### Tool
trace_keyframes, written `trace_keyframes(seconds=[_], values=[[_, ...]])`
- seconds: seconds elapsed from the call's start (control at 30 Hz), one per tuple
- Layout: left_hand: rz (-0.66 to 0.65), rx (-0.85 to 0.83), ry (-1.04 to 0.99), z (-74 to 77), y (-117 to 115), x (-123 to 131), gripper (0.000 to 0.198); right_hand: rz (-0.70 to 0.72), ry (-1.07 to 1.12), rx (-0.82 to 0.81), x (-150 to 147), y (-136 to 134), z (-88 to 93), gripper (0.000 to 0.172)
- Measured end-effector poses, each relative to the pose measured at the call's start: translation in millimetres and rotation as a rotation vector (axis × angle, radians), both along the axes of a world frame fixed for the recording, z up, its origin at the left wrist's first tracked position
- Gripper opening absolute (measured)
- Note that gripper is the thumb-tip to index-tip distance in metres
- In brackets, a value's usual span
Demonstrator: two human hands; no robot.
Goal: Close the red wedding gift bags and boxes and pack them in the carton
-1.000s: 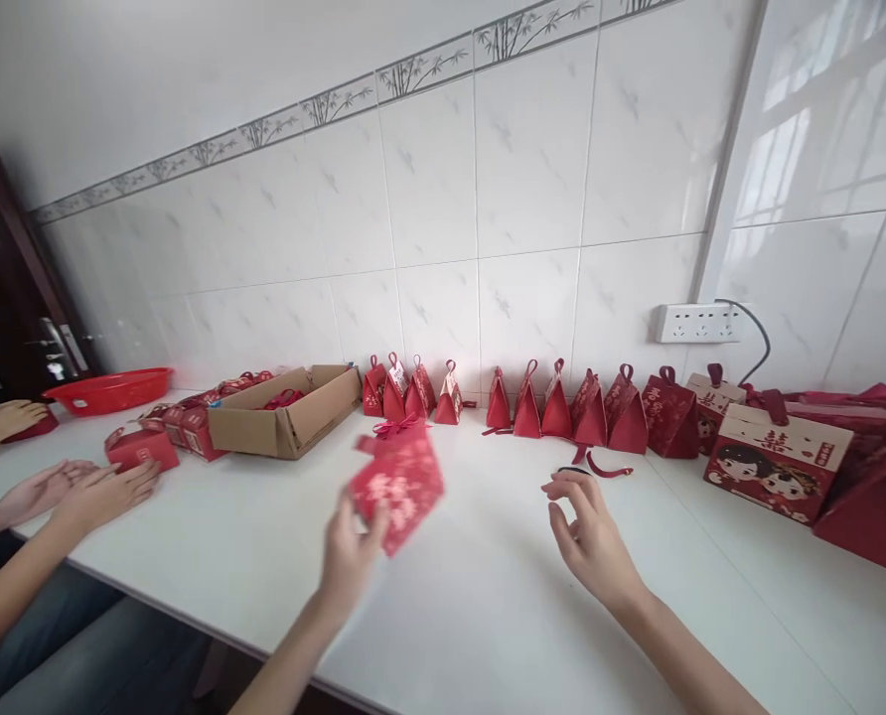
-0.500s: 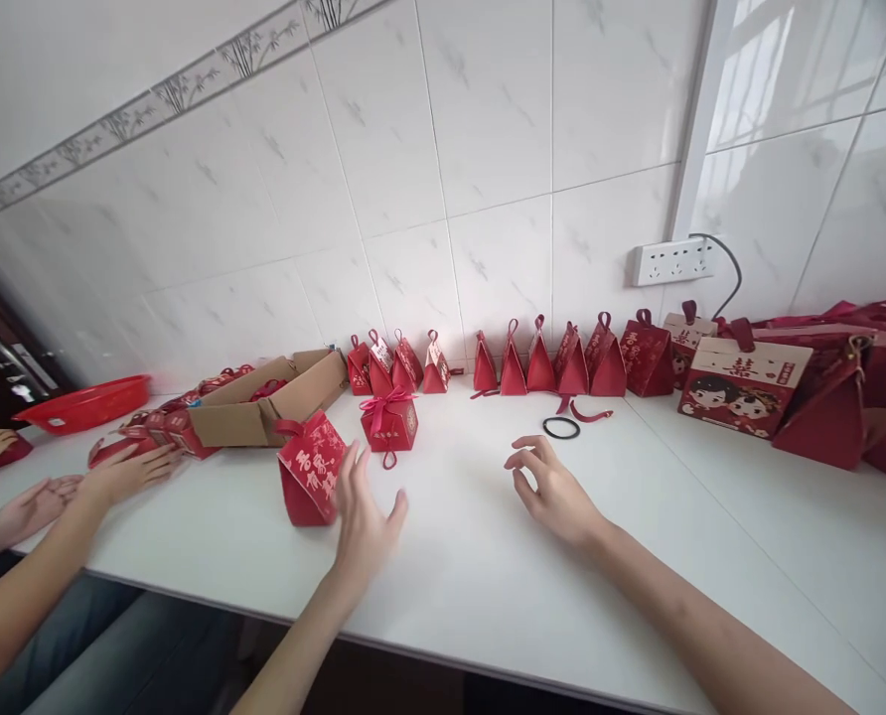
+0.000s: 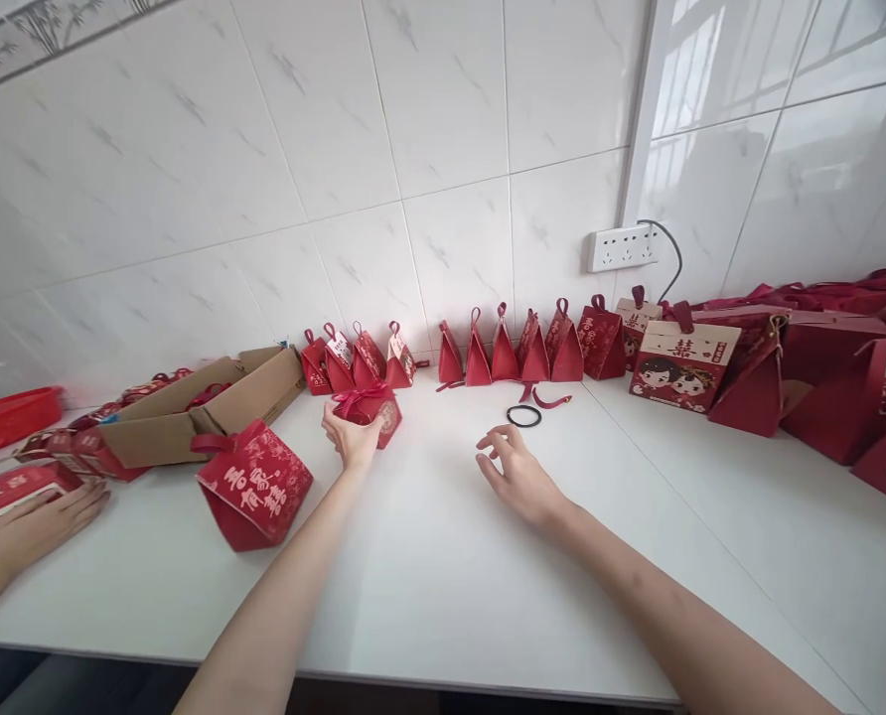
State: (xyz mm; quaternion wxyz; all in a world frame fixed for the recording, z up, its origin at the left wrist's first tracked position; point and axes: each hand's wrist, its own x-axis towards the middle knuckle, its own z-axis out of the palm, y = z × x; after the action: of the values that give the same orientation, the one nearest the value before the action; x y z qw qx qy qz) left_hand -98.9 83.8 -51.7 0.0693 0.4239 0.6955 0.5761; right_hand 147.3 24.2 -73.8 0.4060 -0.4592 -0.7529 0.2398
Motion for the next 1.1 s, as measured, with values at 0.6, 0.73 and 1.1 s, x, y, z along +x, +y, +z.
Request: trace_keyframes(seconds=[0.6,0.73,1.1], values=[[-0.936,-0.193,-0.559,-11.4,-38.8,52.9,0.051,0.017,0.091,-0.497,5.0,-24.8,35.8,0.054],[-0.898,-0.249,-0.626,0.0,-43.2,54.8,0.04,-0.078,0.115,-0.548,12.1,-21.0,40.4,0.057],[-0.799,-0.138,-0.384,-12.1,-31.8,55.4,0.03,0.148,0.273,-0.76,6.3,-21.8,40.5,0.044]])
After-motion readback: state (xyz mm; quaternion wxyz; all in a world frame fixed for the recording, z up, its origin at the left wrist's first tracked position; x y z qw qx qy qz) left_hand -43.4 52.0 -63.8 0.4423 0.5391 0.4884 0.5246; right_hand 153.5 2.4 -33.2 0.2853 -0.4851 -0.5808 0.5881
